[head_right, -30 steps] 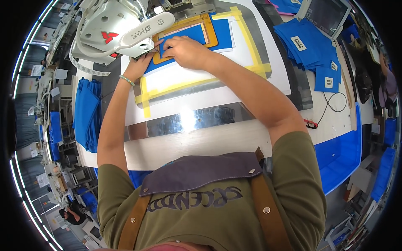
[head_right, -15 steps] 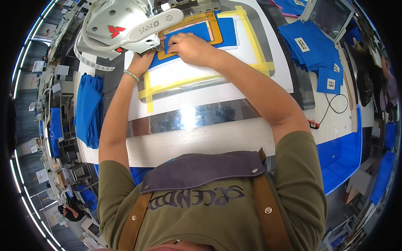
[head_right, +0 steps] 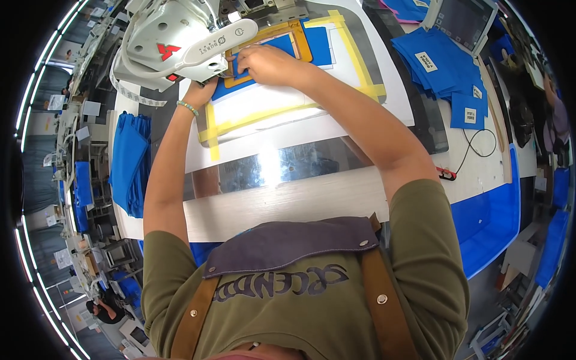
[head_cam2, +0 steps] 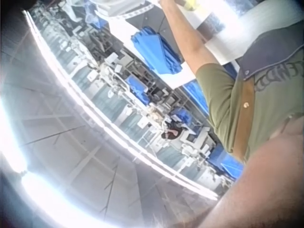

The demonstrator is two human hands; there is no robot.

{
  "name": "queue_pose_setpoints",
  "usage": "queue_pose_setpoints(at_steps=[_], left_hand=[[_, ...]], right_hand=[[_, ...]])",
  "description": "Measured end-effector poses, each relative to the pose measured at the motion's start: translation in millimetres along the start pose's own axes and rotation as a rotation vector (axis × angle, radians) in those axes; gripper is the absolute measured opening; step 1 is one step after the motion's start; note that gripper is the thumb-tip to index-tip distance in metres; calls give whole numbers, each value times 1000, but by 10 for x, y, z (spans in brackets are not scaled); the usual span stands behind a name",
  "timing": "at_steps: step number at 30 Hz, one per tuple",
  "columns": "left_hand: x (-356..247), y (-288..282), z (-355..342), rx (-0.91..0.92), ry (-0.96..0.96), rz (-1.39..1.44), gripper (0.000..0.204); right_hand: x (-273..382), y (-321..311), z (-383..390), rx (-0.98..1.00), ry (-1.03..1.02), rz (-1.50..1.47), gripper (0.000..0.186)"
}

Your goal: Sewing blue rectangular fabric or leather components using an industrial sewing machine.

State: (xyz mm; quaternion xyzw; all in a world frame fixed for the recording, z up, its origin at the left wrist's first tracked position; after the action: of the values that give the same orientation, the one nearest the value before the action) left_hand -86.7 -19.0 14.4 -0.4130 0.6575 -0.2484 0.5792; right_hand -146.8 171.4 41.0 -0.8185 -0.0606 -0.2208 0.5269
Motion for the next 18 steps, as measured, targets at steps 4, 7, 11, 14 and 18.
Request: queue_pose_setpoints(at_steps=[4,7,11,14,18], left_hand=[[104,26,-7,-17,-3,33,32],[238,-16,-11,-16,-27,-30,31],[309,-60,17,-8,24,-64,32],[334,-110,80,-18,15,-109,33],[298,-224,192,-133,-23,20,33]], right_hand=[[-54,9,-78,-85,-12,141,37],[-48,27,-95,-92,-71,180,40],[-37,5,-62,-53,-63,179,40],[46,-33,13,-42,-88,145,41],[158,-49,125,-31,-126,138,36]])
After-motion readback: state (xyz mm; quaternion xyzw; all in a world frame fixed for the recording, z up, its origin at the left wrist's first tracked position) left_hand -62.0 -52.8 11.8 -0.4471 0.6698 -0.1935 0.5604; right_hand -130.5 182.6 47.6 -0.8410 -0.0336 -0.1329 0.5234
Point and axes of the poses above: each hand's wrist, its own z-axis away from the middle knuckle, its own y-axis out of the palm, x = y × z, the point moved 8 cm from there along -z, towards the middle knuckle, and after that the axes turned 1 degree about z, right-handed, at the moved point
